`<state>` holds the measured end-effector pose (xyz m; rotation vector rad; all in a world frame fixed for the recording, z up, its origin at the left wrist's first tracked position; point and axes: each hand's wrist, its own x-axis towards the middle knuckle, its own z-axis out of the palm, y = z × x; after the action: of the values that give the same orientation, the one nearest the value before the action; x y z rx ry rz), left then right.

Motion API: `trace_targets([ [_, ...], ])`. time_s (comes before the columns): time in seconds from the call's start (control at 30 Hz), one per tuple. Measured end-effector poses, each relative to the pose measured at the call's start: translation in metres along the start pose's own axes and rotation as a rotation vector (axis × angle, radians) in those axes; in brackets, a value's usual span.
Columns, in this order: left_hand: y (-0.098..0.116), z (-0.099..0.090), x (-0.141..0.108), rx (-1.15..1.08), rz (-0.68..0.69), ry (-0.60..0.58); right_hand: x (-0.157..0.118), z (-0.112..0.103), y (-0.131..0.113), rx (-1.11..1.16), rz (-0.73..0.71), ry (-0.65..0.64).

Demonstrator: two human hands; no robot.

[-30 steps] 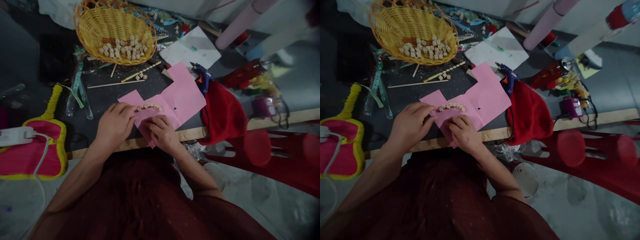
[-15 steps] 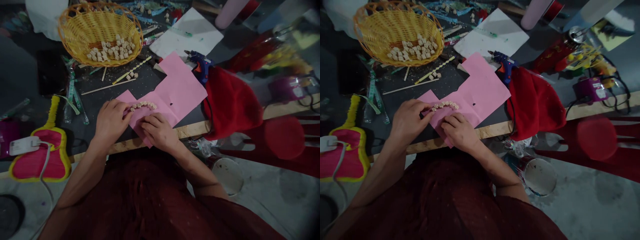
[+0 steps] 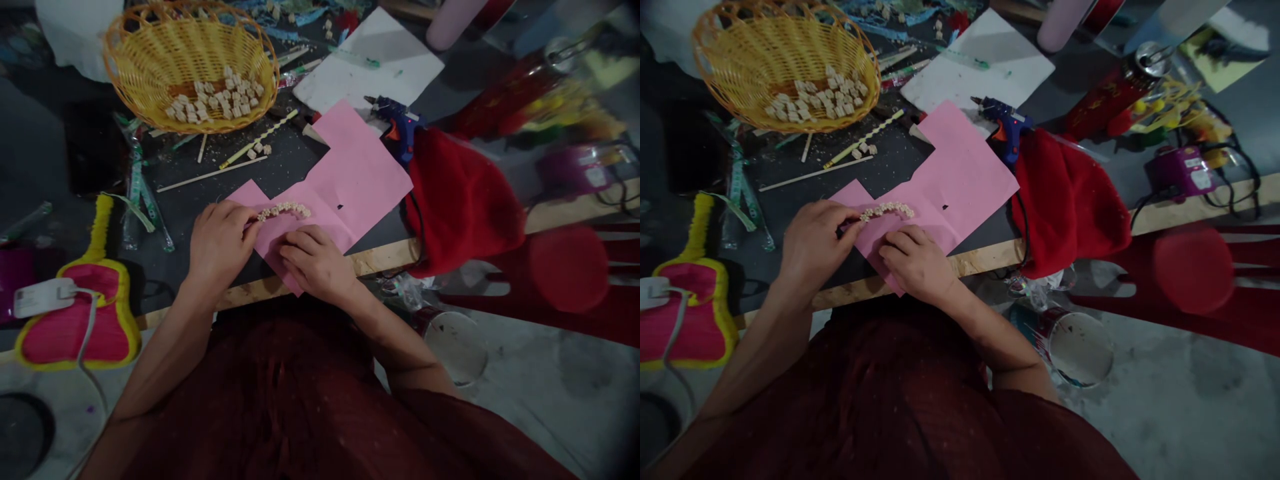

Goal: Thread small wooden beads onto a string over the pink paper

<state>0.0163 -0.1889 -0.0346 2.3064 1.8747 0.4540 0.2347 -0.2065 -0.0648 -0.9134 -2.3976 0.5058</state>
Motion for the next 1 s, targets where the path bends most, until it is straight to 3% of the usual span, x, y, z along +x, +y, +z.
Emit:
trace_targets([
  [0.63, -0.0010, 0.0026, -0.0016, 0.013, 0.015, 0.028, 0.0000, -0.0002, 0.0002, -0.073, -0.046, 0.045],
  [0.77, -0.0009, 0.0021, -0.0012, 0.006, -0.007, -0.002, 0.0002, -0.0009, -0.0002, -0.085, -0.084, 0.087],
  [1.0, 0.0017, 0.0003, -0.0005, 0.018, -0.040, -0.048, 0.0002, -0.0002, 0.0005, -0.075, -0.064, 0.053],
])
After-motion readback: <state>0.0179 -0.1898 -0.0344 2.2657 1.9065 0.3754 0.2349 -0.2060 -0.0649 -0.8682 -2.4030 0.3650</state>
